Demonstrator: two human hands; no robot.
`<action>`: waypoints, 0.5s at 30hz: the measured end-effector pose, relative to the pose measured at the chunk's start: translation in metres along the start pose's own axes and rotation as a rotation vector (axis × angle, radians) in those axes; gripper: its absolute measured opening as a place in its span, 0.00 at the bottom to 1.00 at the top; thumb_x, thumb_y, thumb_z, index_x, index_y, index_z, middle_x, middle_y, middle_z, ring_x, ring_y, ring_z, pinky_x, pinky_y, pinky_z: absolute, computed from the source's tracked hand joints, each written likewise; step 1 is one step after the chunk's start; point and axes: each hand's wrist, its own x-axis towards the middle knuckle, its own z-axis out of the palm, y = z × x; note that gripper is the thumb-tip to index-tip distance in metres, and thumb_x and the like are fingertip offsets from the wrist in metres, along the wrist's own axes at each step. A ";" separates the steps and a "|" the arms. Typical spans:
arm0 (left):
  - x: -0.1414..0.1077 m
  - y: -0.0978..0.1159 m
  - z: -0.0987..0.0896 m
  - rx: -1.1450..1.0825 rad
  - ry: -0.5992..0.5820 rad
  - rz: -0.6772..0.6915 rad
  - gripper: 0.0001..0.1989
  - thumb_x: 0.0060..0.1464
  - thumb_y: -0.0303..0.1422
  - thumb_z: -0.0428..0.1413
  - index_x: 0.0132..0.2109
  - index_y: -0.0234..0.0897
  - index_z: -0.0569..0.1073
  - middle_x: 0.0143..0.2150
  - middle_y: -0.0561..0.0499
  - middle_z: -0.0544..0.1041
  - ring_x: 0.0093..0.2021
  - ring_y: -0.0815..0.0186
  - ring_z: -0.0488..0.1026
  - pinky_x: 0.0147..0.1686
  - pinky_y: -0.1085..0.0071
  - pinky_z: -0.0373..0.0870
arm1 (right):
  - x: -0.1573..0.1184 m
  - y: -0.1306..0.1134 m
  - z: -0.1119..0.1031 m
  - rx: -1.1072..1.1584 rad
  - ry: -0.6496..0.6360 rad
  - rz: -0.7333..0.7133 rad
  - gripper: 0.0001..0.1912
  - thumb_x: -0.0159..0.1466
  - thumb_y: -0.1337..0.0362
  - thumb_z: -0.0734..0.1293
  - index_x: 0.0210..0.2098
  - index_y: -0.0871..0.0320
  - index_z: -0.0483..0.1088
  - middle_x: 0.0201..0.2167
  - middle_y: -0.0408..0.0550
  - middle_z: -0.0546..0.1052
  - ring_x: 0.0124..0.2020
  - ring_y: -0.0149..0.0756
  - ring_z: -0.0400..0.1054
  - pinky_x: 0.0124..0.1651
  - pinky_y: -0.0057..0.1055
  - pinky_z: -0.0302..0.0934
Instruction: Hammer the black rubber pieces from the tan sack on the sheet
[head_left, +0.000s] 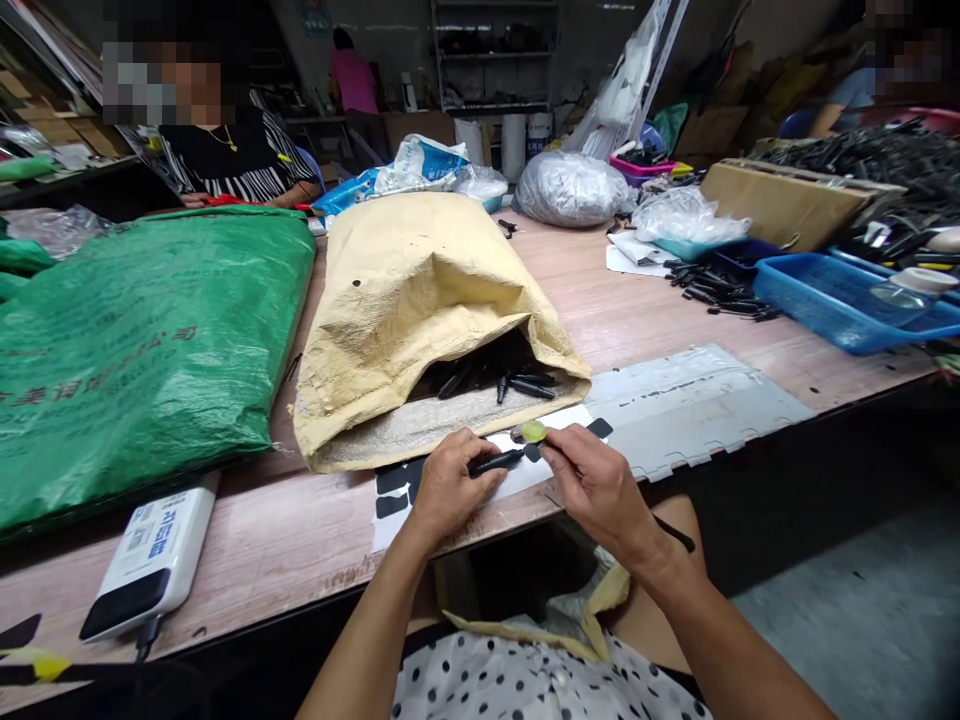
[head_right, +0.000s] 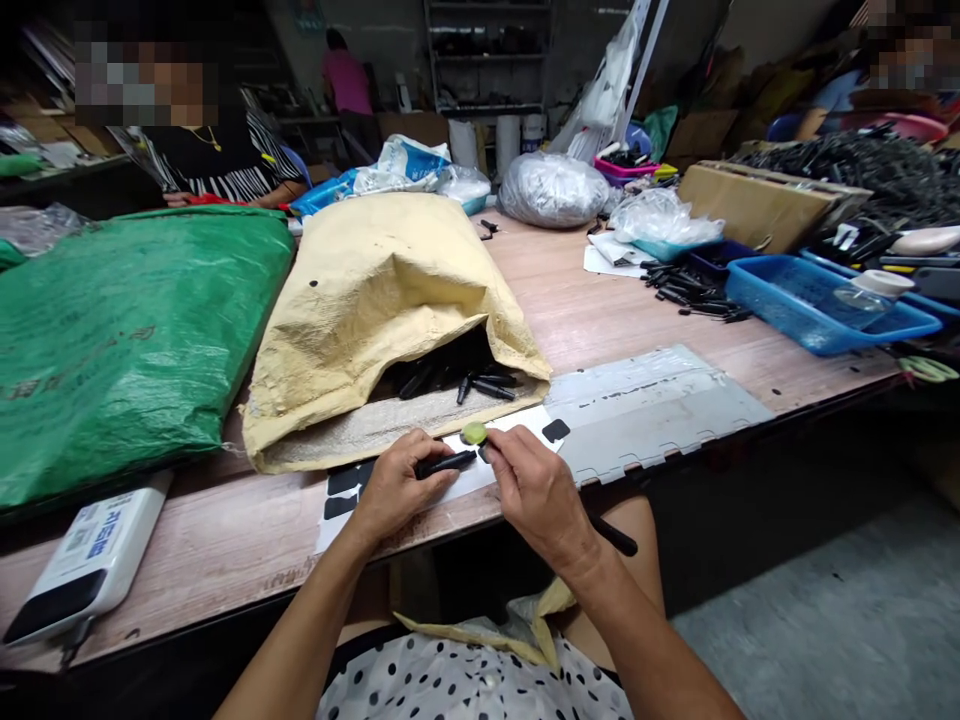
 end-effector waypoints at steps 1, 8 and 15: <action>0.000 0.000 0.000 -0.010 0.000 -0.007 0.09 0.53 0.29 0.64 0.43 0.42 0.80 0.35 0.53 0.73 0.38 0.64 0.71 0.40 0.68 0.65 | -0.001 -0.003 0.002 0.001 -0.030 -0.011 0.14 0.71 0.65 0.59 0.53 0.53 0.70 0.40 0.49 0.76 0.42 0.37 0.71 0.47 0.34 0.67; 0.002 0.001 0.000 -0.051 0.004 -0.049 0.06 0.50 0.27 0.65 0.38 0.40 0.80 0.33 0.54 0.71 0.38 0.64 0.70 0.40 0.69 0.64 | -0.004 -0.015 0.011 -0.030 -0.046 -0.075 0.17 0.71 0.68 0.60 0.57 0.53 0.68 0.41 0.49 0.76 0.42 0.37 0.72 0.47 0.34 0.67; 0.002 0.000 0.001 -0.057 0.017 -0.037 0.09 0.50 0.26 0.65 0.40 0.41 0.81 0.33 0.54 0.72 0.38 0.64 0.70 0.41 0.69 0.65 | -0.004 -0.012 0.009 -0.099 -0.082 -0.023 0.15 0.71 0.67 0.60 0.54 0.53 0.71 0.39 0.48 0.76 0.40 0.36 0.72 0.46 0.33 0.67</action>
